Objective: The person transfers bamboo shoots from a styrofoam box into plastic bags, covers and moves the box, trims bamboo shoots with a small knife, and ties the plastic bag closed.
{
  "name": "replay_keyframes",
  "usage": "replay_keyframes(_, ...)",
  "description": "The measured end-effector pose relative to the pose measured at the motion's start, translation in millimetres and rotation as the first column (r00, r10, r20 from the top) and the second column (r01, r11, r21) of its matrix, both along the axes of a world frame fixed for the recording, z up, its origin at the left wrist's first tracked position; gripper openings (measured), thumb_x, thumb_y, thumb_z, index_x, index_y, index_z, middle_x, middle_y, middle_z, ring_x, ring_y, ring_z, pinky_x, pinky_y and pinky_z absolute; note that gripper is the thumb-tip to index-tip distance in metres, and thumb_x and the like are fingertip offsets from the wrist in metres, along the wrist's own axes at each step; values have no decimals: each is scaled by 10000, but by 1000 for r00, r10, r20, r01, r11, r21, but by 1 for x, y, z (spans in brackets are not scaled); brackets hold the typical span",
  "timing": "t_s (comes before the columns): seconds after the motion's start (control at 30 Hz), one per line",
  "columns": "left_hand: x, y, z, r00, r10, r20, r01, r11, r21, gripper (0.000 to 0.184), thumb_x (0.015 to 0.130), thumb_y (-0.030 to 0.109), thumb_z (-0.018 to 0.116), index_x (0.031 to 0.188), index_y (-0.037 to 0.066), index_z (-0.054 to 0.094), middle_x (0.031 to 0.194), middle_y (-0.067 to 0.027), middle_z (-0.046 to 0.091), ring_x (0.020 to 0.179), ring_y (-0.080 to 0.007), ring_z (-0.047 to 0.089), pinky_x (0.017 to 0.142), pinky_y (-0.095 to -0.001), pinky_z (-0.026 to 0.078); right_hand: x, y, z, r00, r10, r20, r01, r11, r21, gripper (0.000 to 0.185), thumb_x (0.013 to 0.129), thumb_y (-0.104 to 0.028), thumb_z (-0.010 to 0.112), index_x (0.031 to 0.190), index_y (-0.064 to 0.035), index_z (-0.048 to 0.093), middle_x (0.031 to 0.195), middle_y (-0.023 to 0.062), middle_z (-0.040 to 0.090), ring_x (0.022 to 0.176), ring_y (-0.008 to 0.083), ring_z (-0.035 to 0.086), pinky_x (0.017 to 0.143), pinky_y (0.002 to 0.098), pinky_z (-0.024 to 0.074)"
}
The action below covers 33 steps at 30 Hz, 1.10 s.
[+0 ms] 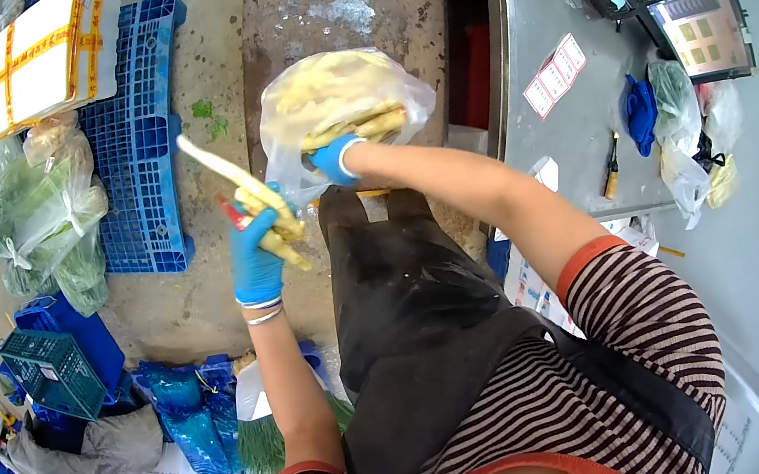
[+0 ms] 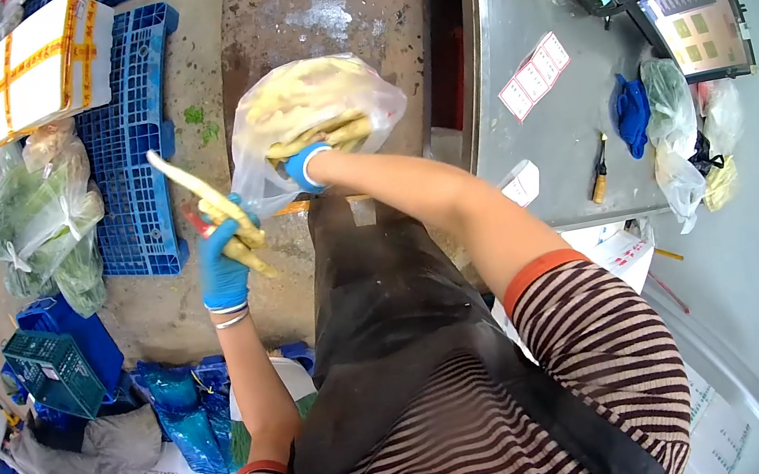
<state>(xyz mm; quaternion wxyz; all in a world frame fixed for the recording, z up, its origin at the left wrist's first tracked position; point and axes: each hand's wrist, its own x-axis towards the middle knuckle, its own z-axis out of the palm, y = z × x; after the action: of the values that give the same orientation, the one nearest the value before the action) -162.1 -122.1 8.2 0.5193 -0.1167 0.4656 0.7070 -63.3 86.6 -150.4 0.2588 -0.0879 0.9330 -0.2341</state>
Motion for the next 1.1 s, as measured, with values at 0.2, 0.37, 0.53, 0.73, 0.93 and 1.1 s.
replay_keyframes(0.2,13,4,17,998,-37,46,40,997,-71,463,807,110,586,1237,-49,523,1001,-110,614,922,-220,613,853,-350,497,-21,26,44,886,295,358,-274,955,-110,406,803,-193,613,1199,-107,647,1068,130,698,1048,353,641,922,453,489)
replay_keyframes(0.37,24,8,21,998,-56,0,56,993,-100,492,809,115,597,1265,-48,508,996,-113,615,917,-225,616,869,-344,494,-22,4,24,872,168,460,-200,980,22,380,797,-198,627,1166,-119,669,1071,120,699,1048,353,640,914,446,492)
replay_keyframes(0.53,9,-6,-5,994,98,46,-95,994,-62,491,820,124,587,1273,-47,505,976,-109,607,894,-218,606,839,-335,500,-18,16,51,908,120,401,-155,986,57,286,773,-203,674,1050,-152,723,1053,105,704,996,345,653,859,420,507)
replay_keyframes(0.73,-10,-26,-21,993,79,85,-75,996,-56,540,846,147,602,1321,-68,462,974,-99,594,861,-208,589,814,-321,491,0,45,80,959,-4,282,113,922,-370,241,768,-182,723,996,-111,689,986,108,693,845,311,646,772,387,497)
replay_keyframes(0.93,-3,-9,-4,997,-72,31,75,991,-111,485,835,140,619,1272,-42,515,952,-80,603,854,-190,595,784,-315,497,20,59,179,695,-345,631,709,179,-682,234,887,-192,692,1067,-43,680,946,38,679,613,58,582,553,212,482)
replay_keyframes(1.1,11,8,22,924,-87,-373,-77,912,-404,573,858,61,644,1385,-18,434,1015,-34,627,812,-112,608,714,-235,513,55,87,234,369,-706,604,790,-104,-604,244,911,-176,652,1104,-36,708,916,-2,682,557,33,521,502,173,426)
